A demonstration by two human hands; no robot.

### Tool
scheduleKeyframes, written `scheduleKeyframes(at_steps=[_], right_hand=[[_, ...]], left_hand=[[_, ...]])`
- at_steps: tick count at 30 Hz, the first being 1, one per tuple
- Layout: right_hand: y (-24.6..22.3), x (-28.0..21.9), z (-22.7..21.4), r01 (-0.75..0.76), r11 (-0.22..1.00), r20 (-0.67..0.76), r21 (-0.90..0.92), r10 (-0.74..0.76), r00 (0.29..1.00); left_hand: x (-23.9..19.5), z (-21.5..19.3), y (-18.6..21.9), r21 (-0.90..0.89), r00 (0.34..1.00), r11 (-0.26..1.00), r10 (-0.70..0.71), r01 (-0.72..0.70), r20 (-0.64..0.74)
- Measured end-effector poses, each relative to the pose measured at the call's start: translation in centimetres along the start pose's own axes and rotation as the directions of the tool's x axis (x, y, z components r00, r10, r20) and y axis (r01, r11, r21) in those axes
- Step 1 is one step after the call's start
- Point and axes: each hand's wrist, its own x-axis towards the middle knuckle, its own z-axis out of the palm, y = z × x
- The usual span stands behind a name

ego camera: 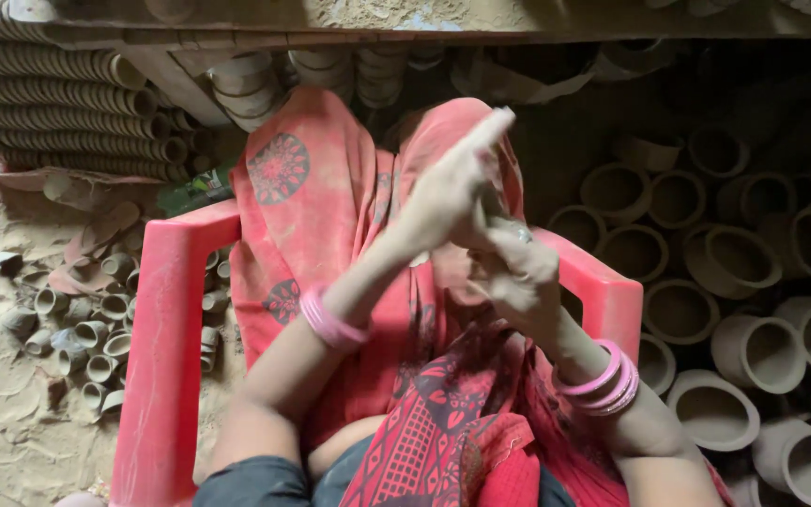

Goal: Manually shaping and finishing small clay pots by hand.

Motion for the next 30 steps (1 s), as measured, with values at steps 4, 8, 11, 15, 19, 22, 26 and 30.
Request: scheduleKeyframes(at_steps=[4, 8, 11, 15, 19, 22, 26, 30], right_hand=[[-0.8, 1.0, 0.0, 0.107, 0.994, 0.084, -0.005, -0.106, 0.991], [2.3, 0.4, -0.2, 0.013, 0.998, 0.073, -0.058, -0.008, 0.997], [4.1, -0.8, -0.1, -0.056, 0.994, 0.101, -0.091, 0.065, 0.993], [0.2, 1.8, 0.7, 0.108, 0.960, 0.124, 0.257, -0.144, 0.982], [1.1, 0.0, 0.2, -0.064, 0.979, 0.107, 0.195, 0.044, 0.993], [4.0, -0.7, -0.2, -0.173, 0.964, 0.049, 0.202, 0.167, 0.985], [5.2, -0.2, -0.3, -0.184, 0.961, -0.032, 0.206, 0.195, 0.980], [1.4, 0.5, 0.9, -0.120, 0.968, 0.011, 0.222, 0.121, 0.993]], left_hand=[[-1.2, -0.6, 0.8, -0.337, 0.993, 0.941, -0.048, 0.008, -0.112], [-3.0, 1.1, 4.1, 0.408, 0.957, 0.889, 0.271, -0.210, -0.099], [-1.1, 0.5, -0.9, -0.705, 0.873, 0.540, -0.420, 0.461, 0.249], [-2.4, 0.9, -3.7, -0.926, 0.936, 0.207, -0.227, 0.316, 0.269], [-4.2, 2.2, -1.7, -0.914, 0.945, 0.315, -0.278, 0.257, 0.169], [-3.8, 0.9, 0.4, -0.621, 0.979, 0.781, -0.170, 0.064, -0.112], [-4.9, -0.8, 5.8, 0.355, 0.949, 0.910, 0.281, -0.215, -0.144], [-3.9, 1.0, -0.8, 0.223, 0.997, 0.972, 0.077, -0.077, 0.010]])
